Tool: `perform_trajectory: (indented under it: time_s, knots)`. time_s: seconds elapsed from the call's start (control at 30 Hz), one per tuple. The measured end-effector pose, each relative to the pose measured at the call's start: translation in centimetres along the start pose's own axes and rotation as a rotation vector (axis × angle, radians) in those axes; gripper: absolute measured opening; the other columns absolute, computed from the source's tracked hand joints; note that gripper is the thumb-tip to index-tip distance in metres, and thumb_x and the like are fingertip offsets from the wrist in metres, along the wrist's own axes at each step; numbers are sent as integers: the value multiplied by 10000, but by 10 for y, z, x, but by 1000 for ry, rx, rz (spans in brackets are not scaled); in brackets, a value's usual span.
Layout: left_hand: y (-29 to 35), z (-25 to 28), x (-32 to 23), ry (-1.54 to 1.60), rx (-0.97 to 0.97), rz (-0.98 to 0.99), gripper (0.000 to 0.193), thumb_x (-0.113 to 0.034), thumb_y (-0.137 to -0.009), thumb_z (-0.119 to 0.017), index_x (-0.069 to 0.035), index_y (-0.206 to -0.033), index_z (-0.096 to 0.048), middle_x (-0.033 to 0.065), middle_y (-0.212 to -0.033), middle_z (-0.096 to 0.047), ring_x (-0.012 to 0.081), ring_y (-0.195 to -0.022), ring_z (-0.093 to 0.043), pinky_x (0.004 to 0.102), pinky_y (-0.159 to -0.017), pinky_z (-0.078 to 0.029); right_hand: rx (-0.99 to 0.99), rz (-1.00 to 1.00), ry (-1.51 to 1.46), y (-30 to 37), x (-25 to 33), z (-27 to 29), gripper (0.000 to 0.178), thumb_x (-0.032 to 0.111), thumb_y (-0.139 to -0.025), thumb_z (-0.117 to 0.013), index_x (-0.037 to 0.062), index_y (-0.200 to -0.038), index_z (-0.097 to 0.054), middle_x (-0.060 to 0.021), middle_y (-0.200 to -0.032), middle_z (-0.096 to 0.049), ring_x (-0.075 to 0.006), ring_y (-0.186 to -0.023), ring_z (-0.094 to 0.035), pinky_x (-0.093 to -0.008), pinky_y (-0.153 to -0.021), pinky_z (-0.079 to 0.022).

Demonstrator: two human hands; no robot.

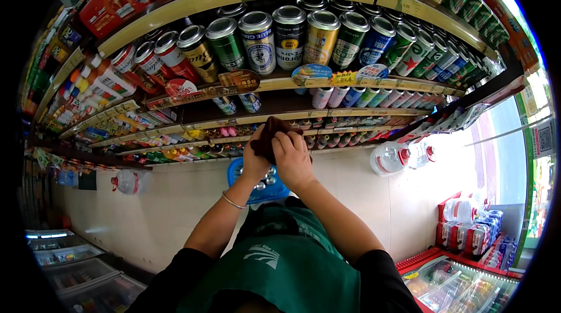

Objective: The person wipes the tops of beverage cans with a dark cloth and places them into a blue plastic basket. The person repeatedly picks up cans from a store shelf, cleans the lid area, and deposits them into the basket held in their left hand.

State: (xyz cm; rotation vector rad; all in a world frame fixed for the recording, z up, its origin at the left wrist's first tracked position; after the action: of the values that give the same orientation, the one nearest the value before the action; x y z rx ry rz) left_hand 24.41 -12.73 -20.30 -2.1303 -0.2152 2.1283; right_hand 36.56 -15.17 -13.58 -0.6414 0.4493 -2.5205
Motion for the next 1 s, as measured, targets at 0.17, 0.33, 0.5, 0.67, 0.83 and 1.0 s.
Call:
perform_trajectory:
  time_s: [0.17,0.33,0.5,0.67,0.83,1.0]
  knots:
    - [19,28,-15,-391,11,-81,540,-42,-788,-763,-44,-1284,-549,135,-1178,-649,263,-1083,-638,364,-928,-498,101,-356,-356,19,-43,-2,261,107,-864,-644,-23,-1084,-589,-211,-1113,-616,-418,-1040,-561,-442,-905,-471]
    - [27,42,-27,-428,-45,-94,600,-80,-732,-826,-32,-1268,-559,153,-1186,-657,294,-1103,-643,378,-922,-510,43,-557,-700,17,-46,15,365,104,-881,-646,12,-1226,-578,-223,-1181,-622,-416,-1074,-588,-429,-917,-481]
    - [45,34,-14,-256,46,-22,569,-79,-741,-783,-66,-1262,-554,155,-1128,-662,315,-1011,-653,374,-866,-528,204,-128,-685,-9,16,3,464,52,-870,-630,91,-1325,-550,-185,-1369,-515,-361,-1278,-486,-423,-1074,-377]
    - [47,32,-35,-420,56,-41,550,-78,-711,-794,-30,-1215,-579,168,-1091,-672,338,-987,-656,393,-829,-523,161,-202,-615,-15,-3,-11,417,31,-850,-601,66,-1265,-582,-199,-1216,-614,-382,-1138,-579,-425,-967,-460]
    - [43,31,-49,-337,-29,-28,675,-91,-697,-810,-10,-1304,-528,211,-1212,-633,344,-1126,-621,387,-939,-490,-141,-488,-837,-23,-39,-16,299,130,-924,-602,8,-1197,-591,-188,-1027,-693,-333,-905,-681,-396,-817,-524]
    - [53,38,-7,-625,-10,-286,588,-142,-733,-782,-13,-1255,-546,201,-1155,-642,369,-1051,-631,406,-891,-511,42,189,-388,-26,27,3,338,210,-941,-608,31,-1228,-594,-133,-1141,-659,-212,-1000,-632,-348,-912,-497]
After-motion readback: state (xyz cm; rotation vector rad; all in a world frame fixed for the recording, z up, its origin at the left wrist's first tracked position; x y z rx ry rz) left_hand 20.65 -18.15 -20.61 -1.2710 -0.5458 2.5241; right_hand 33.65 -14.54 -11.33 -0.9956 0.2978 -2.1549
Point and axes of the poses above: each hand's wrist, its own y-axis away from the middle knuckle, its own z-axis out of the back of the hand, x = y × z, the point moved 3 cm from there along -y, towards the middle knuckle
